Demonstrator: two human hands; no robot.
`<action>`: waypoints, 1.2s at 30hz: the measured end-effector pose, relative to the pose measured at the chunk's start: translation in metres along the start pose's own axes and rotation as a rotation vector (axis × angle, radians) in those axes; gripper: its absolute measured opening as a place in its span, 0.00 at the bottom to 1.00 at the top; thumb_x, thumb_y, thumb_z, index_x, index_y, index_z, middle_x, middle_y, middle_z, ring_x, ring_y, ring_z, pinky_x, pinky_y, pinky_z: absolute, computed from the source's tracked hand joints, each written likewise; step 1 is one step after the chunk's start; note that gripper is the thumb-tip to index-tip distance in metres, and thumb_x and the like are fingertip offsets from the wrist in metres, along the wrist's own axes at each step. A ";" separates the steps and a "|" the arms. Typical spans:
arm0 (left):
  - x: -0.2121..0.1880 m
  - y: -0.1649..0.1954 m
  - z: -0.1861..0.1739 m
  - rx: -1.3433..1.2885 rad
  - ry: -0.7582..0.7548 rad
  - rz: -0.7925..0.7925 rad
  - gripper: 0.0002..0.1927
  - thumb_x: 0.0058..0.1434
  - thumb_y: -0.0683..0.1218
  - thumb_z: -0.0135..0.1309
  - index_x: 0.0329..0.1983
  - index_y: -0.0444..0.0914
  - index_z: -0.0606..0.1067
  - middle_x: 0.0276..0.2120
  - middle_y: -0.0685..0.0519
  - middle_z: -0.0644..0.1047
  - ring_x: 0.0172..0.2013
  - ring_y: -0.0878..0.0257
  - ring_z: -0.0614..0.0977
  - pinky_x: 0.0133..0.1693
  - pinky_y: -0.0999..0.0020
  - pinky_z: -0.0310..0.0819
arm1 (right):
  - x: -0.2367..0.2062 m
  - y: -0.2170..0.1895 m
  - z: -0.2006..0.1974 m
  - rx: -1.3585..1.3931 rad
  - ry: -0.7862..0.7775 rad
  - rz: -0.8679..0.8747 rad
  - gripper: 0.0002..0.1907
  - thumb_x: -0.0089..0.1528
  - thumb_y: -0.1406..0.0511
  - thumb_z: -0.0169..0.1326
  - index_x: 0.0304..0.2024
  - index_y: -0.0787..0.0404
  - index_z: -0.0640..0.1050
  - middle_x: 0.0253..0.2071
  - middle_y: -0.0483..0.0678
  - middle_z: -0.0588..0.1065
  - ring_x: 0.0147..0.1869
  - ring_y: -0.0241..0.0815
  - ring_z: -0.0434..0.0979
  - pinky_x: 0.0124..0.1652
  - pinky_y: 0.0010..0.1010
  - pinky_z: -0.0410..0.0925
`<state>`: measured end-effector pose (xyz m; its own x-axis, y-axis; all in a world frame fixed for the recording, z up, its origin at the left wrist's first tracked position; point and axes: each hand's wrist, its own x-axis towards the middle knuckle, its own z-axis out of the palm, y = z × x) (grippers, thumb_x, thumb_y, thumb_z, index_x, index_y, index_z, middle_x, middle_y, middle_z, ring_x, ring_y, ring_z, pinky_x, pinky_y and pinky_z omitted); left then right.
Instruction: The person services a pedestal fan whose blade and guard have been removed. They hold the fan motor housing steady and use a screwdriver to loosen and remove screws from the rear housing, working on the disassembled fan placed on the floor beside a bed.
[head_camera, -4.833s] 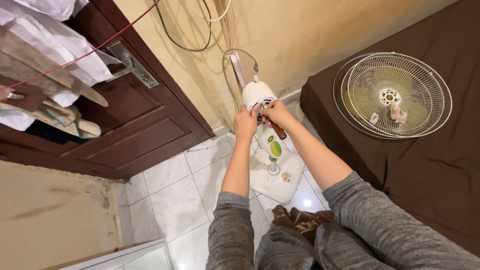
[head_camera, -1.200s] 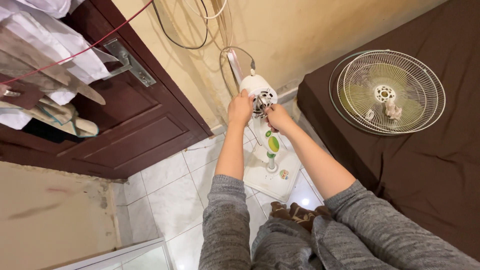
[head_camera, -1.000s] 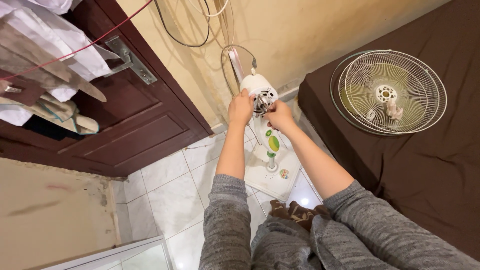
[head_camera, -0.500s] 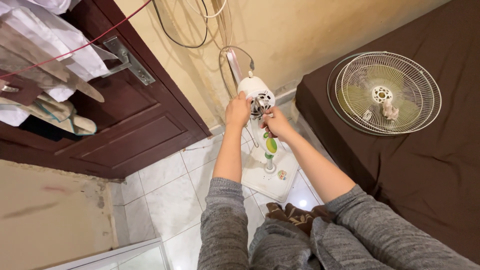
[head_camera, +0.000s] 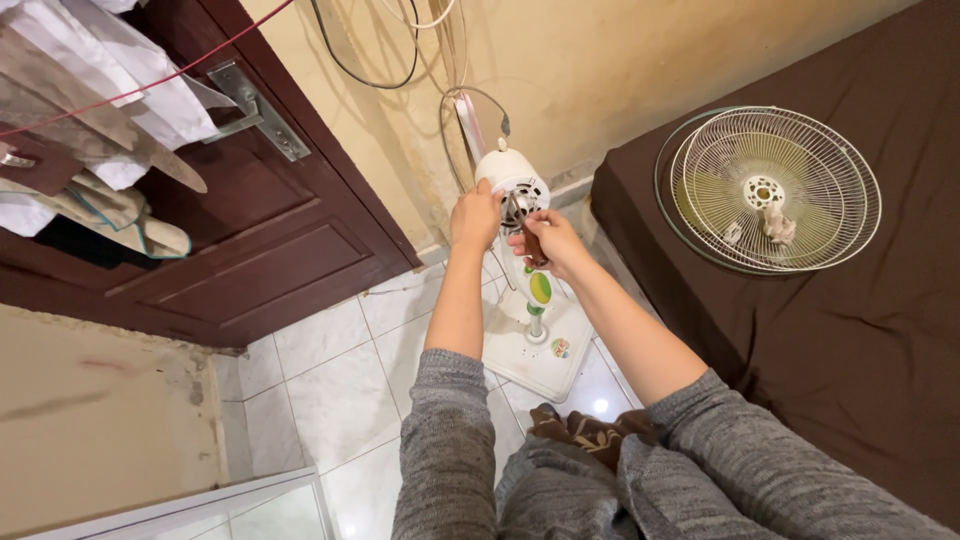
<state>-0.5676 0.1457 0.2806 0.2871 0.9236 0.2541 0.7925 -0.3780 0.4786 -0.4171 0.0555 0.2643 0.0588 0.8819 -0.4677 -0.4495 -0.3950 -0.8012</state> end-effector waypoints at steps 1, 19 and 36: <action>0.000 -0.001 0.001 0.001 0.001 0.003 0.16 0.69 0.53 0.49 0.47 0.35 0.72 0.42 0.38 0.81 0.44 0.39 0.81 0.45 0.45 0.75 | 0.001 -0.001 0.002 -0.006 0.003 -0.002 0.09 0.66 0.61 0.46 0.46 0.56 0.66 0.33 0.54 0.81 0.27 0.40 0.77 0.25 0.36 0.67; 0.001 -0.007 0.006 0.042 0.018 0.021 0.16 0.68 0.53 0.50 0.48 0.35 0.72 0.42 0.38 0.80 0.42 0.38 0.81 0.43 0.44 0.75 | -0.012 -0.009 0.010 -0.113 0.040 0.059 0.08 0.68 0.61 0.49 0.40 0.60 0.72 0.32 0.47 0.80 0.27 0.35 0.78 0.24 0.28 0.65; 0.003 -0.007 0.010 0.030 0.004 0.004 0.16 0.69 0.53 0.49 0.47 0.35 0.72 0.42 0.38 0.81 0.43 0.37 0.81 0.44 0.44 0.74 | -0.005 0.004 -0.007 -0.070 0.133 -0.099 0.13 0.58 0.70 0.62 0.35 0.63 0.68 0.27 0.48 0.73 0.29 0.42 0.80 0.25 0.35 0.70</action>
<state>-0.5674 0.1521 0.2698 0.2884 0.9216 0.2596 0.8071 -0.3799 0.4520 -0.4133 0.0477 0.2607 0.2191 0.8776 -0.4264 -0.3730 -0.3285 -0.8677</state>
